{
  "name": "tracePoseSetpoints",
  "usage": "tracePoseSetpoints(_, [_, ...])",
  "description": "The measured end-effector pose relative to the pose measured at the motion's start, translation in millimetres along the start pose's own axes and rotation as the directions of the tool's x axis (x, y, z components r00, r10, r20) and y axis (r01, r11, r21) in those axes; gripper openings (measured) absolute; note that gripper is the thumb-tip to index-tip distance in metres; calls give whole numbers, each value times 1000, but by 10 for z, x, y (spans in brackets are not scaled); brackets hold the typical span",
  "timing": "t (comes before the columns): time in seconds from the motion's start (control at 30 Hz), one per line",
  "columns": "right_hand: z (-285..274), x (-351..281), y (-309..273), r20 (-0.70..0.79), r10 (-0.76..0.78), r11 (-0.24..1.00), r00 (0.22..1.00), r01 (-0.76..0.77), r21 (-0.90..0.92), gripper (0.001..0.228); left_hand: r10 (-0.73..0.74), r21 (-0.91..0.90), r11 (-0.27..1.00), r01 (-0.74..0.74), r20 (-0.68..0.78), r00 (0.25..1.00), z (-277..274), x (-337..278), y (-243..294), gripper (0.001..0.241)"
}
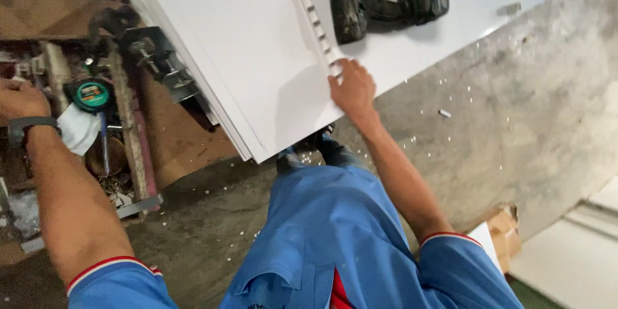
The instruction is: The person aligns an aluminum edge profile along the edge of a white furniture panel, marks positions with a pen, and uses a cordless drill to drive screws and attach fittings to the panel. They then flip and reposition the large panel on the workbench to work on other edges.
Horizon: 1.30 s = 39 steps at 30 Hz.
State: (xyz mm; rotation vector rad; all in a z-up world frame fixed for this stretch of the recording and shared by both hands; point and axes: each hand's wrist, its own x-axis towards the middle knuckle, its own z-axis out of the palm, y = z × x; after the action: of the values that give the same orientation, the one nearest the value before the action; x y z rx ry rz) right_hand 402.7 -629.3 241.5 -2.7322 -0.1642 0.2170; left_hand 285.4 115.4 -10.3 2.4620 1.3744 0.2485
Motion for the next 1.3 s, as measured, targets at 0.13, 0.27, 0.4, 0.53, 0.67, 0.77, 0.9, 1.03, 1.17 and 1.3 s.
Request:
tracePoseSetpoints(0.13, [413,-215,-231,53,-70,997,996,71,-12,53,108,-30,991,-129,-388,915,-361,-253,291,17])
tracePoseSetpoints(0.27, [485,-611,-604,150,-204,979,967,198,50,82,84,-818,550,-167,-145,986,-861,-920,1109,39])
tracePoseSetpoints(0.4, [481,-879,-920,387,-220,975,895,198,96,101,266,-855,511,-86,62,962,-1691,-2061,2695,31])
tracePoseSetpoints(0.53, [565,-930,-1066,386,-369,930,846,330,165,103,326,-945,323,53,163,931,-1534,-2388,3300,25])
tracePoseSetpoints(0.67, [613,-858,-1128,352,-466,884,811,409,229,101,258,-914,392,108,221,940,-1316,-2321,3756,30])
tracePoseSetpoints(0.77, [453,-801,-1179,394,-457,889,798,389,242,104,174,-901,427,84,173,969,-1009,-2065,3883,27])
tracePoseSetpoints(0.9, [192,-587,-1232,510,-372,928,775,297,224,111,91,-841,540,41,107,990,-676,-1685,4003,20])
tracePoseSetpoints(1.03, [184,-219,-1432,444,-467,884,764,414,217,104,92,-877,471,101,163,982,-669,-1514,4239,16])
tracePoseSetpoints(1.17, [356,246,-1693,362,-565,816,741,566,116,94,52,-821,570,-36,-8,999,-509,-1396,4378,30])
tracePoseSetpoints(1.3, [877,561,-1543,158,-710,703,686,705,97,91,77,-762,637,-120,-93,993,-367,-1411,4441,17])
